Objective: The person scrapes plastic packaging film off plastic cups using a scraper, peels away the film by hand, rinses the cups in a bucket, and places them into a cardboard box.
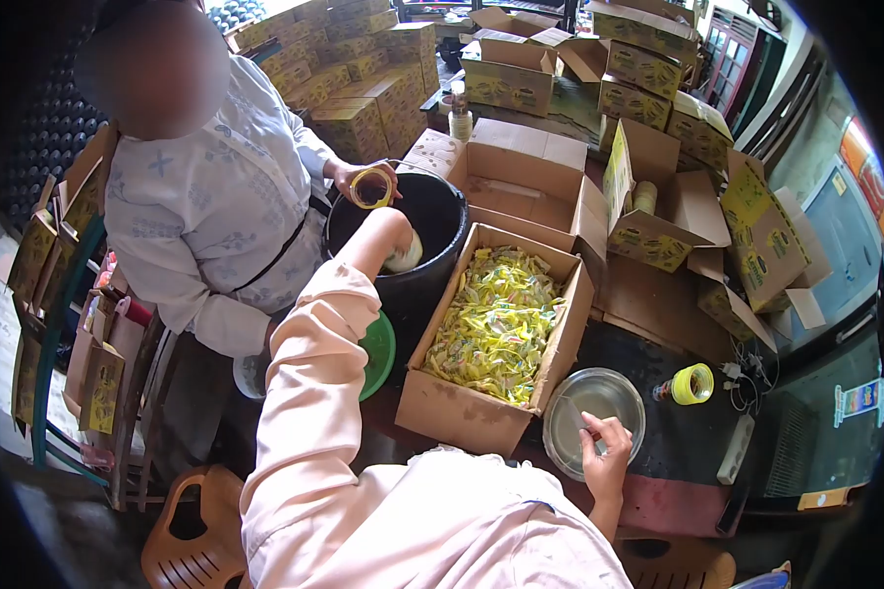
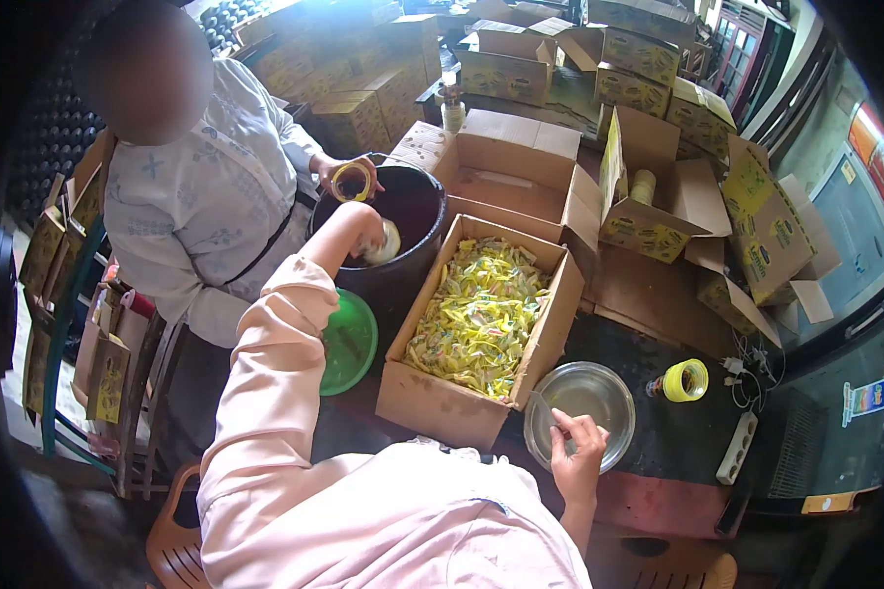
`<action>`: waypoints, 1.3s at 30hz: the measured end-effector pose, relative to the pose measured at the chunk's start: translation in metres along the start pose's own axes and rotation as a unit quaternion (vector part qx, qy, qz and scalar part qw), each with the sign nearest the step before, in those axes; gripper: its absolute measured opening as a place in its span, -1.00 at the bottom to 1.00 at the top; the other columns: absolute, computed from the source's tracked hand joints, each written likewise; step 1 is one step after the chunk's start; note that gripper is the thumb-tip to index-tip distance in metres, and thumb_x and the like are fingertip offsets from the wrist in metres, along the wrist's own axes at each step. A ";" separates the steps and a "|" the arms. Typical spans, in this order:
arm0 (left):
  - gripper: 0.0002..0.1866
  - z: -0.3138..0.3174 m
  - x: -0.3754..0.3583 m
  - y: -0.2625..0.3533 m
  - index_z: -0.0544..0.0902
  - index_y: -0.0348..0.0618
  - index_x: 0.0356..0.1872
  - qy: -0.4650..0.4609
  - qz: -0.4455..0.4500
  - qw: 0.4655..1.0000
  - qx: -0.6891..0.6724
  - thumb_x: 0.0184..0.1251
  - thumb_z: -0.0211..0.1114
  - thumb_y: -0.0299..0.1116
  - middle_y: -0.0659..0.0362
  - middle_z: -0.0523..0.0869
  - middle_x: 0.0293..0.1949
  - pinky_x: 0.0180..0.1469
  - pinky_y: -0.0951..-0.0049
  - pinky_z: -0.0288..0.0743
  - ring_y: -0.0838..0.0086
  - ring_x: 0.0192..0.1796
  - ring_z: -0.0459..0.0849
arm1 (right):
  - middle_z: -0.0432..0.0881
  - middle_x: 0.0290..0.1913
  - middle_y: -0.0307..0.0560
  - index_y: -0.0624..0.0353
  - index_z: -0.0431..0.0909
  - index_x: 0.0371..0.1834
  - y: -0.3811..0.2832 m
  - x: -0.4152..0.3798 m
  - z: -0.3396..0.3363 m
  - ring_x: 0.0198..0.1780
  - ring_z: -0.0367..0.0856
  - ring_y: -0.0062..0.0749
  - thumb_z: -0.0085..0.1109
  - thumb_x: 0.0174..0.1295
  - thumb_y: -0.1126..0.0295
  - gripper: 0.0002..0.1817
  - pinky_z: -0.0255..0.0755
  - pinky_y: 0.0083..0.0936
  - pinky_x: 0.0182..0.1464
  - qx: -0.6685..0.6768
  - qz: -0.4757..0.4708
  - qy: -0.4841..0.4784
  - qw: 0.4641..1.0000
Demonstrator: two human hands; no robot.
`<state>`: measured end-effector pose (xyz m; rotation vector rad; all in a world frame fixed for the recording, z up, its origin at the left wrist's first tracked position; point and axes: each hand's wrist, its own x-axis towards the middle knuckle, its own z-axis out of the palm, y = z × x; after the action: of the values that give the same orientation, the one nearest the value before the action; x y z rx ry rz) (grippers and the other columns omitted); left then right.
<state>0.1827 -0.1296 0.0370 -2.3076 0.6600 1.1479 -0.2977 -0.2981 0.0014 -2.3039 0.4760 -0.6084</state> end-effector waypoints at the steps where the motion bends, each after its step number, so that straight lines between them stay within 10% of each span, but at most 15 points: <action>1: -0.52 0.000 0.032 -0.007 0.54 -0.08 0.09 -0.006 0.009 1.000 0.019 0.17 0.19 -0.09 0.09 0.60 0.05 0.05 0.34 0.45 0.29 0.01 0.61 | 0.54 -0.48 -0.23 0.09 0.64 -0.21 0.000 0.000 0.000 -0.43 0.52 -0.43 0.25 -0.04 0.58 -0.72 0.20 -0.47 -0.12 0.000 -0.001 0.002 1.000; 6: -0.51 0.006 0.073 -0.022 0.55 -0.03 0.11 0.120 -0.058 0.989 -0.065 0.17 0.17 -0.06 0.11 0.56 0.12 0.12 0.33 0.42 0.29 0.09 0.58 | 0.54 -0.48 -0.22 0.09 0.64 -0.21 0.001 0.000 -0.001 -0.43 0.51 -0.43 0.25 -0.04 0.58 -0.72 0.21 -0.48 -0.12 -0.002 -0.005 0.004 1.000; 9: -0.55 0.004 0.058 -0.019 0.59 -0.02 0.05 -0.069 -0.015 0.995 -0.066 0.13 0.20 -0.10 0.11 0.63 0.03 0.08 0.33 0.44 0.30 0.03 0.62 | 0.54 -0.49 -0.22 0.08 0.64 -0.21 0.000 0.000 0.000 -0.44 0.50 -0.42 0.25 -0.04 0.58 -0.72 0.21 -0.48 -0.12 0.003 -0.005 0.007 1.000; 11: -0.52 0.012 0.049 -0.015 0.57 -0.04 0.07 0.230 -0.086 0.959 -0.138 0.11 0.24 -0.10 0.07 0.64 0.00 0.07 0.32 0.45 0.29 -0.02 0.64 | 0.53 -0.49 -0.22 0.08 0.64 -0.21 0.001 0.001 0.000 -0.44 0.50 -0.42 0.24 -0.04 0.58 -0.72 0.21 -0.48 -0.13 0.003 -0.007 0.008 1.000; 13: -0.51 0.014 0.120 -0.030 0.54 -0.10 0.09 0.072 0.012 0.994 0.079 0.15 0.21 -0.09 0.08 0.61 0.05 0.05 0.34 0.46 0.31 -0.03 0.64 | 0.53 -0.49 -0.22 0.08 0.64 -0.21 0.000 0.002 0.000 -0.44 0.50 -0.42 0.24 -0.04 0.59 -0.72 0.22 -0.48 -0.13 0.003 -0.006 0.011 1.000; 15: -0.37 0.006 -0.001 -0.008 0.40 -0.26 0.19 -0.074 -0.053 0.974 -0.207 0.16 0.22 -0.09 0.00 0.60 0.04 0.00 0.23 0.53 0.34 -0.01 0.65 | 0.53 -0.49 -0.22 0.08 0.64 -0.21 0.000 0.001 -0.001 -0.45 0.49 -0.41 0.24 -0.04 0.59 -0.72 0.22 -0.48 -0.14 0.001 -0.006 0.012 1.000; 17: -0.40 0.017 -0.022 0.008 0.40 -0.20 0.19 0.227 -0.090 0.957 -0.159 0.20 0.18 -0.04 -0.01 0.60 0.04 0.05 0.30 0.51 0.34 0.00 0.64 | 0.53 -0.49 -0.21 0.08 0.64 -0.20 0.000 0.001 -0.002 -0.45 0.49 -0.41 0.24 -0.04 0.59 -0.71 0.22 -0.48 -0.14 0.000 -0.009 0.012 1.000; 18: -0.47 0.006 -0.042 0.012 0.42 -0.14 0.19 -0.079 -0.020 0.988 -0.129 0.24 0.13 -0.10 -0.01 0.61 0.02 0.06 0.31 0.51 0.32 -0.05 0.67 | 0.53 -0.49 -0.21 0.08 0.64 -0.20 -0.001 0.001 -0.003 -0.45 0.49 -0.41 0.24 -0.04 0.59 -0.71 0.22 -0.48 -0.15 -0.001 -0.010 0.012 1.000; 22: -0.60 0.024 -0.031 0.016 0.61 -0.10 0.00 0.238 -0.108 0.942 -0.210 0.19 0.12 -0.17 0.09 0.62 0.03 0.08 0.36 0.45 0.27 0.02 0.62 | 0.51 -0.51 -0.16 0.14 0.63 -0.22 -0.005 -0.002 -0.010 -0.47 0.51 -0.38 0.24 -0.08 0.62 -0.70 0.26 -0.48 -0.24 -0.011 -0.036 0.016 0.999; 25: -0.61 0.025 -0.058 0.028 0.62 -0.03 0.00 0.055 -0.069 0.991 -0.101 0.16 0.10 -0.20 0.10 0.63 0.02 0.05 0.34 0.48 0.27 0.00 0.64 | 0.51 -0.51 -0.17 0.13 0.63 -0.21 -0.006 -0.007 -0.014 -0.47 0.50 -0.38 0.24 -0.09 0.62 -0.70 0.26 -0.47 -0.23 -0.005 -0.047 0.013 0.999; 27: -0.59 0.039 -0.048 0.029 0.63 0.02 -0.01 0.340 -0.121 0.909 -0.210 0.08 0.18 -0.16 0.14 0.64 0.01 0.06 0.34 0.48 0.29 0.02 0.63 | 0.52 -0.49 -0.20 0.10 0.63 -0.18 -0.002 -0.012 -0.019 -0.44 0.50 -0.39 0.25 -0.07 0.61 -0.68 0.22 -0.47 -0.17 0.009 -0.035 -0.005 0.999; 30: -0.54 0.043 -0.043 0.024 0.60 0.00 0.03 0.140 -0.088 0.979 -0.116 0.07 0.25 -0.12 0.15 0.60 0.08 0.10 0.32 0.45 0.36 0.11 0.58 | 0.53 -0.48 -0.22 0.08 0.63 -0.16 0.000 -0.011 -0.025 -0.43 0.50 -0.41 0.25 -0.07 0.61 -0.66 0.19 -0.47 -0.15 0.016 -0.051 -0.017 0.998; 33: -0.54 0.053 -0.063 0.041 0.58 0.08 0.08 0.394 -0.186 0.870 -0.232 0.11 0.22 -0.09 0.20 0.61 0.07 0.10 0.39 0.44 0.39 0.14 0.55 | 0.53 -0.48 -0.23 0.08 0.63 -0.16 0.002 -0.006 -0.038 -0.44 0.50 -0.42 0.25 -0.06 0.61 -0.66 0.17 -0.48 -0.16 0.019 -0.082 -0.026 0.996; 34: -0.54 0.045 -0.075 0.036 0.52 0.09 0.13 0.165 -0.103 0.970 -0.147 0.18 0.15 -0.10 0.20 0.56 0.13 0.11 0.36 0.44 0.37 0.16 0.53 | 0.53 -0.48 -0.23 0.08 0.63 -0.16 0.001 -0.006 -0.039 -0.44 0.50 -0.43 0.25 -0.06 0.61 -0.66 0.16 -0.49 -0.16 0.025 -0.090 -0.028 0.995; 39: -0.50 0.061 -0.072 0.041 0.50 -0.02 0.14 0.310 -0.161 0.915 -0.203 0.19 0.12 -0.07 0.09 0.56 0.11 0.11 0.33 0.44 0.32 0.13 0.55 | 0.53 -0.47 -0.23 0.08 0.63 -0.16 0.002 -0.008 -0.037 -0.45 0.49 -0.44 0.25 -0.06 0.62 -0.66 0.15 -0.49 -0.16 0.031 -0.098 -0.043 0.994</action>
<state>0.0831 -0.1095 0.0553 -3.0268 0.2258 0.4061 -0.3243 -0.3153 0.0218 -2.3234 0.1886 -0.6069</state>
